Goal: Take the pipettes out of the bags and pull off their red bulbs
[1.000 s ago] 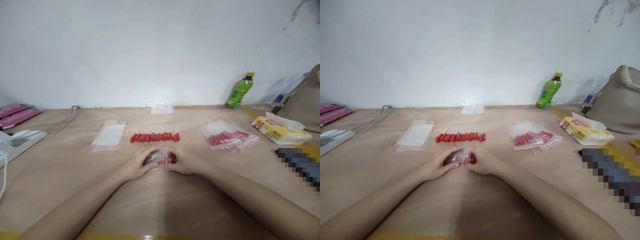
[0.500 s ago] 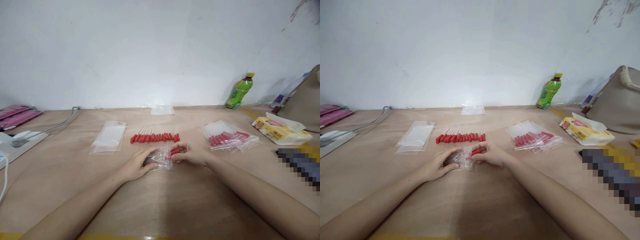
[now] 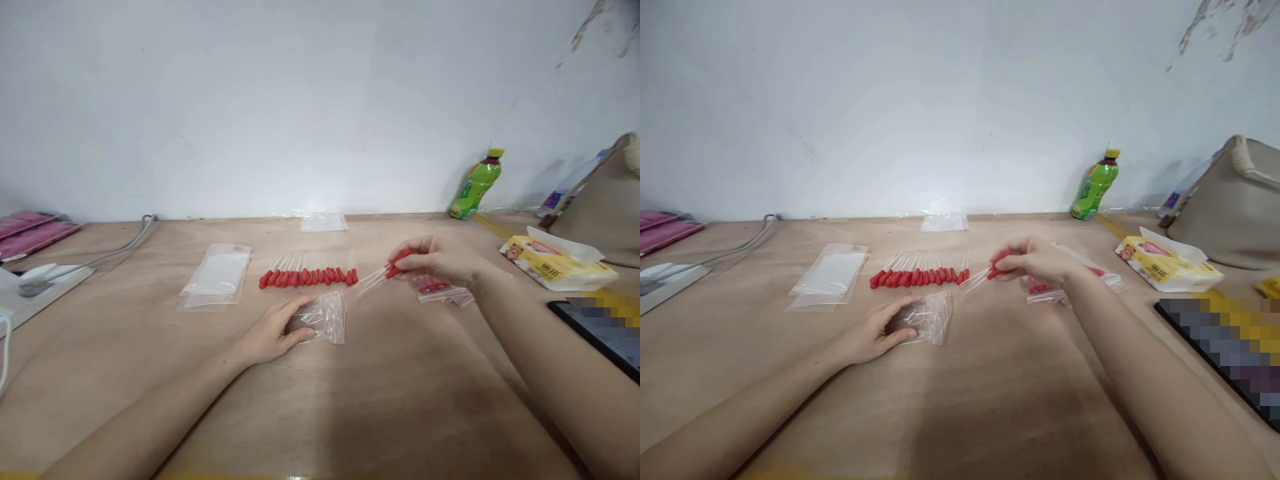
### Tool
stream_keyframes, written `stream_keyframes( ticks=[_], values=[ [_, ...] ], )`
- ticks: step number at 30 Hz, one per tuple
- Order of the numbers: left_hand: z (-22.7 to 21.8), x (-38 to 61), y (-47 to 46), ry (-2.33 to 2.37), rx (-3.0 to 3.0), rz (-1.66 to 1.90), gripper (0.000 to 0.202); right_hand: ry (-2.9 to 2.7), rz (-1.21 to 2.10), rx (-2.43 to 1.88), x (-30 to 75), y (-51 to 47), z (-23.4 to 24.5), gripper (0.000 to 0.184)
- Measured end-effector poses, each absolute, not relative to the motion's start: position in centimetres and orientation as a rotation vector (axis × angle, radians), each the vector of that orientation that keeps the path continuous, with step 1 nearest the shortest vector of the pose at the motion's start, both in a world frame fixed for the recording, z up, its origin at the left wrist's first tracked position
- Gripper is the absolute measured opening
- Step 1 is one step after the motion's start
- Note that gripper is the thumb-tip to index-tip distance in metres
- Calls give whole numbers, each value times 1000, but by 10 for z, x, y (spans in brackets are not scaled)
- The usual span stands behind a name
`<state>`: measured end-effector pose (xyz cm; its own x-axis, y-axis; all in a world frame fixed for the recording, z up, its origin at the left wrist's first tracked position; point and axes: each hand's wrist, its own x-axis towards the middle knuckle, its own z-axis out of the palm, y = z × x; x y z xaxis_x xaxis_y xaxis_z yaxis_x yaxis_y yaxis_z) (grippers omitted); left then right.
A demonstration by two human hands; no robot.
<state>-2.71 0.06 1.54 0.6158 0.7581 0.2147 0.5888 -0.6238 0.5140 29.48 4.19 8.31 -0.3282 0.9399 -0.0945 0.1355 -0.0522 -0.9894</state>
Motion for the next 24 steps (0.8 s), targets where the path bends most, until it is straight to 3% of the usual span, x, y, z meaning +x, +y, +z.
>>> stream_keyframes(
  ticks=[3,7,13,24],
  values=[
    [15,-27,1,1074,2458,585,49,-1467,1115,-1079,298,47,96,20],
    [15,-28,2,1028,2492,566,55,-1587,697,-963,258,60,76,22],
    [19,-29,1,963,2593,434,64,-2381,-61,-1042,191,79,38,24],
    [18,-30,1,975,2638,375,64,-2539,-116,-1131,169,84,32,25]
  ],
)
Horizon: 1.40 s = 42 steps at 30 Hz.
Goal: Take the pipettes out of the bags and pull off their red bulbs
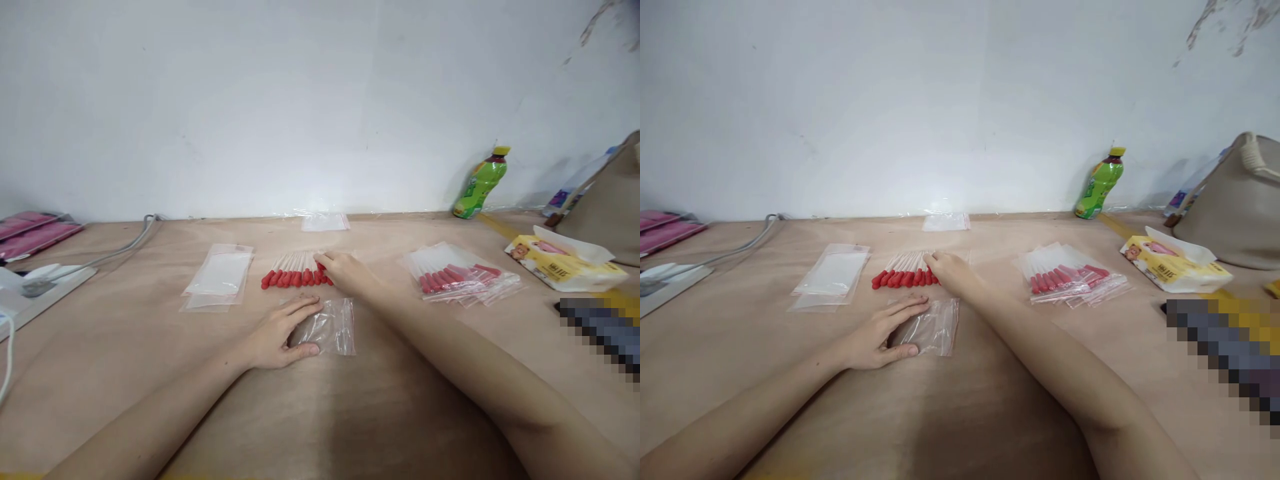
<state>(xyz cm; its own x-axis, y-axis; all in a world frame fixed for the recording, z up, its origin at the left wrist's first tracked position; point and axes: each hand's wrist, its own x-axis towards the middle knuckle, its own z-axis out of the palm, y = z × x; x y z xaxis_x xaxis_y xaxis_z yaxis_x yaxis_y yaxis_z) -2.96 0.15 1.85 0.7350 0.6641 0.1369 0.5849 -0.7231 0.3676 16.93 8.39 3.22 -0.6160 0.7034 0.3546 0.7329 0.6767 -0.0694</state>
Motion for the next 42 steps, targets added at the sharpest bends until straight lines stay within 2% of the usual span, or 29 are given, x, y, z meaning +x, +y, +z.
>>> stream_keyframes(
  ticks=[5,11,17,21,23,28,32,34,37,42],
  values=[
    [20,-29,1,983,2644,369,64,-2422,-53,-1128,174,86,24,38],
    [20,-30,0,1010,2652,342,65,-2219,216,-1000,202,50,28,18],
    [18,-30,1,1051,2668,249,71,-2468,372,-834,223,-1,19,38],
    [18,-30,1,1030,2643,264,71,-2570,402,-819,229,-6,10,43],
    [18,-30,1,1026,2588,315,66,-2567,437,-790,231,-4,8,42],
    [14,-28,7,1230,2313,682,36,-2484,520,-752,233,0,10,31],
    [6,-29,18,1388,2213,764,33,-2119,365,-1171,234,16,14,24],
    [7,-30,20,1412,2191,706,29,-1995,279,-1388,235,30,14,34],
    [13,-30,17,1397,2181,580,21,-2012,360,-1498,235,49,9,59],
    [33,-35,12,1216,2138,551,21,-2016,535,-1381,227,63,-7,62]
  ],
)
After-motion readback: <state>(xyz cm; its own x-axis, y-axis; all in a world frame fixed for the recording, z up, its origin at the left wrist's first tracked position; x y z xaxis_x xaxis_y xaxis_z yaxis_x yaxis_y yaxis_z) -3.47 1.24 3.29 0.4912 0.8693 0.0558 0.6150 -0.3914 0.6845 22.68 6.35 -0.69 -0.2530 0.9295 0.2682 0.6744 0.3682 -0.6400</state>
